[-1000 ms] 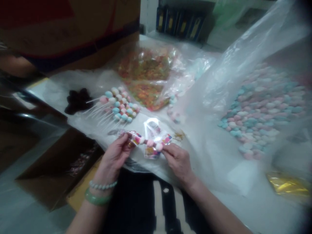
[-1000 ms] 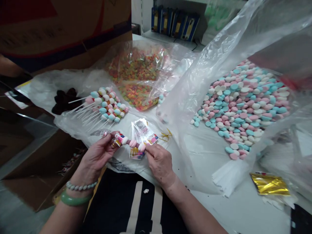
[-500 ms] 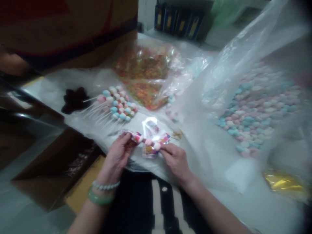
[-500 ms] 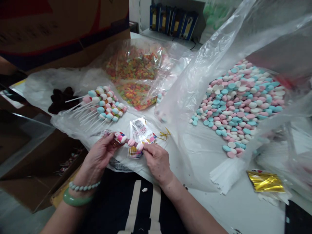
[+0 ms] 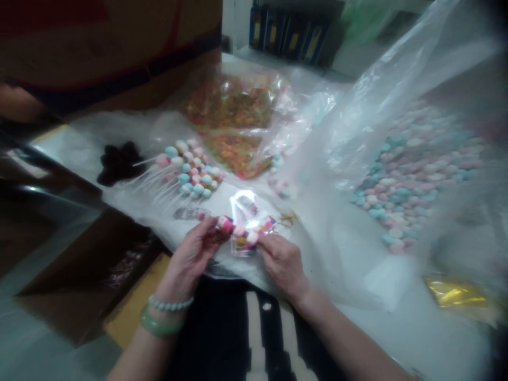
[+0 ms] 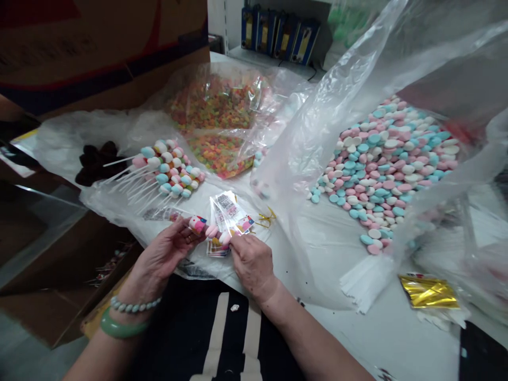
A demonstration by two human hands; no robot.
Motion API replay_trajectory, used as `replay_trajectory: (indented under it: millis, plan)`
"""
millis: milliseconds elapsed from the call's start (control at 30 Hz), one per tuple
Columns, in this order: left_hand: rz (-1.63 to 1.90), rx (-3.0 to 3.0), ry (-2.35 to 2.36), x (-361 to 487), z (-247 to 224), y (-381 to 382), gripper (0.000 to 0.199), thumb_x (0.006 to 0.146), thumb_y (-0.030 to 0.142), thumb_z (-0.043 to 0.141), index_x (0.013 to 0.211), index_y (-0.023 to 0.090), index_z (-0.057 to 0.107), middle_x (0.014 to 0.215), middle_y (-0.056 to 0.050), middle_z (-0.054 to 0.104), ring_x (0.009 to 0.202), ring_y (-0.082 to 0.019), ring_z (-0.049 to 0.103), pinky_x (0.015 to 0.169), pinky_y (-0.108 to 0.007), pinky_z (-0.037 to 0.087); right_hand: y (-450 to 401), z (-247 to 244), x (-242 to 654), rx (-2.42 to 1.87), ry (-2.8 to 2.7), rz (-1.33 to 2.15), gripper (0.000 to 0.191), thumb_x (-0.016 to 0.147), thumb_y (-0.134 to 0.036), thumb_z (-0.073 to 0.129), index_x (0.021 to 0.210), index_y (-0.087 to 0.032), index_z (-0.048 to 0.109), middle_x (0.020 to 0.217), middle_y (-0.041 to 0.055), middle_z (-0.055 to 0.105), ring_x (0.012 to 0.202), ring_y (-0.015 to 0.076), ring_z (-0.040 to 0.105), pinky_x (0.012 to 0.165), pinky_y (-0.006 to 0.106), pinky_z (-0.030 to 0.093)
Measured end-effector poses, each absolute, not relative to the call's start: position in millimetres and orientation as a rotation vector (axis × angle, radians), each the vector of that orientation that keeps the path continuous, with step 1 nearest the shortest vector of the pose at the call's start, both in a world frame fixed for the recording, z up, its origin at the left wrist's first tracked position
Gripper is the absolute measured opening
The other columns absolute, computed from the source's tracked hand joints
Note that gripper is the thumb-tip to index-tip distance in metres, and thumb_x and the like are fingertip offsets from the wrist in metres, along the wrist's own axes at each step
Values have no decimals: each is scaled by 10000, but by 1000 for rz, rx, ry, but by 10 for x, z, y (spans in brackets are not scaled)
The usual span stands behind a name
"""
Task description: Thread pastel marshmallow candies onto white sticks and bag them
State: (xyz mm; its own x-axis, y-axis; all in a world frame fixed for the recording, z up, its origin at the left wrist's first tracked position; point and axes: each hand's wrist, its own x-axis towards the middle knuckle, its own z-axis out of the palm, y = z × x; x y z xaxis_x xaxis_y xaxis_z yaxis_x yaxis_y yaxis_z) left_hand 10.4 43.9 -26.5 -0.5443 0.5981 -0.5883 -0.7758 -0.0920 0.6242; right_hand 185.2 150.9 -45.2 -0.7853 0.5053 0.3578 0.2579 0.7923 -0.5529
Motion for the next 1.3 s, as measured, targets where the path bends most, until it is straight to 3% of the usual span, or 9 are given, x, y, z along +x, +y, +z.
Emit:
replay_trajectory:
  millis: [167, 433, 667, 767, 867, 967, 1067, 1200, 1300]
  plan:
    - [1811, -4, 1145, 150, -313, 475, 185, 717, 246, 799, 705, 109, 675, 706, -34, 648, 695, -132, 612, 717, -234, 542, 1443, -409, 1815, -630, -2426, 894, 260, 919, -178, 473, 890, -205, 730, 768, 51, 707, 742, 177, 620, 714, 271, 428]
    - [1897, -81, 1029, 388, -316, 607, 215, 761, 324, 774, 755, 132, 676, 722, -33, 656, 708, -145, 622, 754, -285, 552, 1442, -273, 1688, -1067, -1851, 2025, 135, 735, -185, 571, 663, -186, 685, 511, -47, 562, 532, 110, 483, 592, 239, 388]
    - [1800, -206, 1136, 416, -348, 597, 153, 812, 283, 723, 864, 141, 699, 904, -89, 722, 828, -197, 684, 732, -311, 584, 1414, -308, 1617, -1079, -1496, 2392, 182, 690, -268, 618, 811, -162, 703, 481, -51, 564, 397, 71, 330, 432, 221, 228]
    - [1729, -124, 1109, 312, -295, 552, 142, 790, 195, 734, 919, 146, 699, 931, -80, 714, 815, -187, 680, 740, -307, 582, 1428, -315, 1630, -1048, -1582, 2304, 145, 721, -270, 612, 777, -167, 699, 494, -47, 559, 425, 82, 379, 454, 221, 278]
    - [1808, -80, 1052, 192, -187, 511, 309, 729, 95, 759, 1021, 175, 696, 1054, -74, 703, 935, -212, 678, 831, -334, 567, 1433, -328, 1658, -977, -1899, 1917, 146, 769, -198, 571, 739, -203, 714, 603, -27, 617, 610, 132, 547, 617, 248, 421]
    - [1857, -136, 980, 134, -102, 505, 309, 730, 216, 790, 1016, 142, 704, 1115, -116, 687, 1083, -296, 635, 903, -407, 548, 1414, -370, 1689, -828, -2176, 1457, 243, 825, -138, 549, 901, -254, 749, 831, 5, 690, 830, 172, 613, 778, 283, 462]
    - [1872, -156, 985, 144, -107, 529, 285, 724, 314, 806, 914, 123, 714, 1034, -112, 696, 1062, -298, 637, 897, -405, 549, 1386, -398, 1714, -691, -2301, 1241, 311, 868, -105, 520, 1013, -268, 743, 923, 35, 694, 869, 174, 618, 803, 282, 470]
    - [1884, -135, 957, 185, -190, 560, 323, 710, 409, 806, 874, 147, 710, 1001, -86, 698, 1037, -286, 644, 897, -432, 547, 1366, -342, 1715, -610, -2250, 1362, 237, 864, -137, 551, 912, -250, 754, 836, 23, 697, 817, 166, 618, 801, 288, 460]
    - [1875, -167, 940, 188, -212, 567, 363, 730, 483, 764, 859, 149, 706, 969, -89, 704, 1009, -277, 652, 897, -442, 545, 1369, -266, 1695, -730, -2048, 1798, 159, 805, -170, 596, 814, -223, 746, 710, -8, 649, 722, 141, 585, 735, 272, 447]
